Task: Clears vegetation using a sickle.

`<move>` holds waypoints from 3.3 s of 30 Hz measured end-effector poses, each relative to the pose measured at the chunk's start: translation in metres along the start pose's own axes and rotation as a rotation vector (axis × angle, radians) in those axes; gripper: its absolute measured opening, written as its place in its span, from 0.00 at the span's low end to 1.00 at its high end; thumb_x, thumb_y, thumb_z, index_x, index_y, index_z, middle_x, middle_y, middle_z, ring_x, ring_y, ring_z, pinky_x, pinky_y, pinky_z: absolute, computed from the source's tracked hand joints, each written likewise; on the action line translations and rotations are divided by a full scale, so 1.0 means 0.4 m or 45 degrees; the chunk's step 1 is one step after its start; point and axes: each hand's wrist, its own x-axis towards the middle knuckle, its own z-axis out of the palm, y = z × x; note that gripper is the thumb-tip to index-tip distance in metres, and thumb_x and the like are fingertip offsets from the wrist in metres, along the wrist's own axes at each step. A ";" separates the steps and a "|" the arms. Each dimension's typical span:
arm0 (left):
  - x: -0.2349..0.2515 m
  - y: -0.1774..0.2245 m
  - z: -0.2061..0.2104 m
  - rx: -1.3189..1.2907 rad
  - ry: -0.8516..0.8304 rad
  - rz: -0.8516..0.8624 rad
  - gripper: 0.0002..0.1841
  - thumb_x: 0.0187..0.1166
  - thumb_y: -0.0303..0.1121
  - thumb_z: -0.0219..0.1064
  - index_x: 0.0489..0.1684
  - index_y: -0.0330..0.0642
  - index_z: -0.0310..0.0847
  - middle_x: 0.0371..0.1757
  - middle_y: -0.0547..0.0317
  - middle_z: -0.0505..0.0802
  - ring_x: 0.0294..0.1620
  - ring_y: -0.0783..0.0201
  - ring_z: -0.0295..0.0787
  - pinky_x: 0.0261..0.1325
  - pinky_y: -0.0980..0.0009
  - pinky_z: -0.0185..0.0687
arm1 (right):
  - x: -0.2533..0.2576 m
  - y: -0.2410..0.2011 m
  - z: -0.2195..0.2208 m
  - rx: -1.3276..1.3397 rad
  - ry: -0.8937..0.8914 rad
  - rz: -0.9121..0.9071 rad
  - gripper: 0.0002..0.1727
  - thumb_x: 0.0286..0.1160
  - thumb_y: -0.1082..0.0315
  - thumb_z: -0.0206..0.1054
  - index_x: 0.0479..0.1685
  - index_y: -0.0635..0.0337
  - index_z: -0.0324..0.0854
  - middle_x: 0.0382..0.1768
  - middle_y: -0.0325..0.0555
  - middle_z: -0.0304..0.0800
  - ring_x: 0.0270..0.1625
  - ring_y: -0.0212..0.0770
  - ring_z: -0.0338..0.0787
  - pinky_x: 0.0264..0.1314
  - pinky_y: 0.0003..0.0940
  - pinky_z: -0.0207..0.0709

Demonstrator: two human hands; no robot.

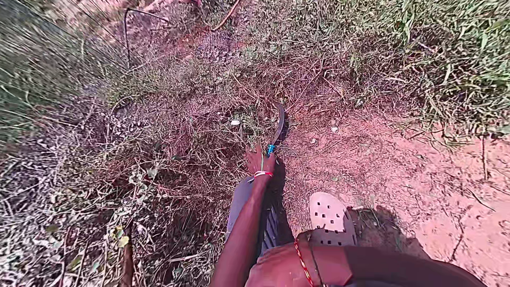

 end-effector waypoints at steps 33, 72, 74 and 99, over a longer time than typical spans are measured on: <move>0.034 0.091 -0.020 0.520 -0.124 0.159 0.32 0.83 0.39 0.66 0.84 0.30 0.65 0.71 0.31 0.86 0.75 0.35 0.82 0.73 0.38 0.77 | -0.100 0.138 -0.009 0.502 0.127 0.120 0.31 0.84 0.56 0.67 0.85 0.55 0.72 0.58 0.55 0.92 0.43 0.46 0.89 0.52 0.47 0.78; -0.127 -0.840 -0.848 1.285 0.260 -0.381 0.25 0.90 0.40 0.58 0.85 0.43 0.73 0.70 0.31 0.88 0.67 0.29 0.87 0.70 0.33 0.78 | -0.200 0.367 0.237 1.007 1.675 0.621 0.15 0.88 0.68 0.59 0.68 0.58 0.81 0.44 0.44 0.91 0.38 0.34 0.91 0.45 0.34 0.86; -0.252 -0.976 -0.911 1.166 0.367 -0.566 0.24 0.90 0.39 0.55 0.79 0.35 0.77 0.68 0.29 0.89 0.70 0.29 0.85 0.73 0.32 0.75 | -0.205 0.374 0.215 0.971 1.634 0.658 0.15 0.88 0.70 0.59 0.67 0.58 0.81 0.41 0.43 0.92 0.35 0.33 0.91 0.40 0.32 0.86; 0.415 0.291 -0.580 0.751 0.485 0.798 0.25 0.94 0.41 0.52 0.87 0.46 0.69 0.67 0.25 0.87 0.69 0.24 0.83 0.68 0.24 0.71 | -0.214 0.355 0.215 1.139 1.747 0.563 0.15 0.88 0.72 0.57 0.68 0.63 0.78 0.39 0.43 0.90 0.30 0.29 0.89 0.36 0.26 0.84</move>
